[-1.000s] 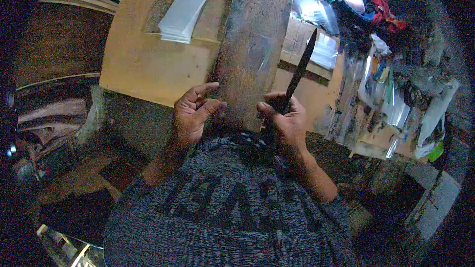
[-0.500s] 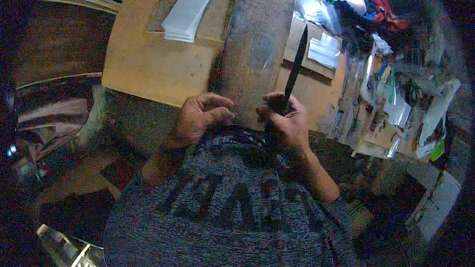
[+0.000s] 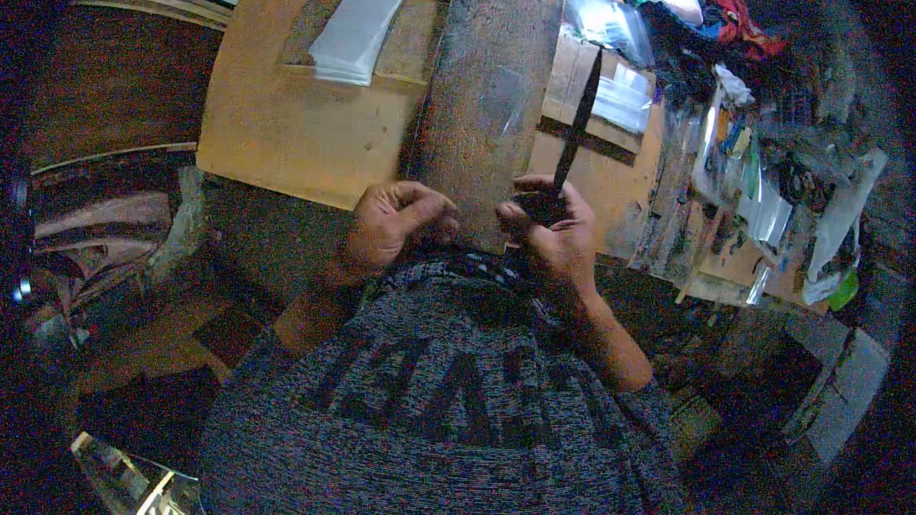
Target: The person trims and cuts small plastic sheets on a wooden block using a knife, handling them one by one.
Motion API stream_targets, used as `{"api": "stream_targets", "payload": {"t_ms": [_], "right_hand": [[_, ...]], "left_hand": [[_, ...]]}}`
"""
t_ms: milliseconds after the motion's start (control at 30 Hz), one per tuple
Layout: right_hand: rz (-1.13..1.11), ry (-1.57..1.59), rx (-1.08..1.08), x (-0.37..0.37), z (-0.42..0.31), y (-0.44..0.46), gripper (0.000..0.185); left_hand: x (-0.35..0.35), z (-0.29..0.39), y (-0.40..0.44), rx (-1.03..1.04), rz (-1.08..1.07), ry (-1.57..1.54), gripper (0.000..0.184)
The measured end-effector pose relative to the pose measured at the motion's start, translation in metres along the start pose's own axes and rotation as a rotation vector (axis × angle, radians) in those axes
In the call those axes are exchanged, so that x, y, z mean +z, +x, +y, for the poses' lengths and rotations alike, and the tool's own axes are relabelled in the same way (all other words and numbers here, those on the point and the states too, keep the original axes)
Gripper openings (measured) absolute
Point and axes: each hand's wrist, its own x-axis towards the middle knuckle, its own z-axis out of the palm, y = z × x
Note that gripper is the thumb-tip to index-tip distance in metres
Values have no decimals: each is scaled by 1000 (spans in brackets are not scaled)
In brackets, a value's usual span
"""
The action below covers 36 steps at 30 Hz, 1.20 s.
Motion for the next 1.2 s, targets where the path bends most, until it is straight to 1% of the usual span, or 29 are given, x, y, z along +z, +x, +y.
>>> {"api": "stream_targets", "payload": {"t_ms": [67, 100, 167, 300, 367, 400, 467, 633, 700, 767, 800, 867, 1000, 1100, 1200], "right_hand": [[52, 1, -14, -1, -6, -2, 31], [51, 1, -11, -2, -6, -2, 31], [78, -4, -85, -4, -6, -2, 35], [106, -15, -31, -3, -9, -5, 38], [79, 33, -60, -5, -4, -5, 41], [78, 30, -59, -5, -5, -5, 41], [66, 27, -46, -5, -6, -6, 42], [69, -3, -55, -6, -7, -9, 41], [71, -12, -60, -5, -7, -10, 41], [78, -60, -99, -4, -7, -11, 42], [77, -61, -99, -4, -6, -11, 42], [102, -139, -161, -4, -4, -12, 43], [115, -89, -143, 0, -7, -15, 42], [124, -52, -123, -1, -6, -15, 44], [86, -24, -93, -6, -4, -12, 44]], "left_hand": [[-3, 2, -1, -20, 0, -262, 20], [-6, 2, -1, -22, 2, -263, 20], [-9, 1, -1, 30, -5, -193, 23], [-10, 3, -5, 76, -9, -115, 23], [-7, 4, -8, 72, 22, -223, 20], [-8, 3, -9, 72, 23, -225, 20], [-8, 1, -9, 131, 60, -103, 15], [-10, 0, -14, 129, 58, -78, 11], [-10, 0, -15, 141, 70, -70, 11], [-10, -1, -16, 134, 113, 25, 14], [-9, -1, -17, 134, 113, 23, 14], [-9, 0, -17, 169, 116, 32, 18], [-8, -1, -17, 163, 121, 3, 20], [-10, -4, -16, 182, 111, 74, 21], [-9, 2, -18, 159, 102, 4, 21]]}}
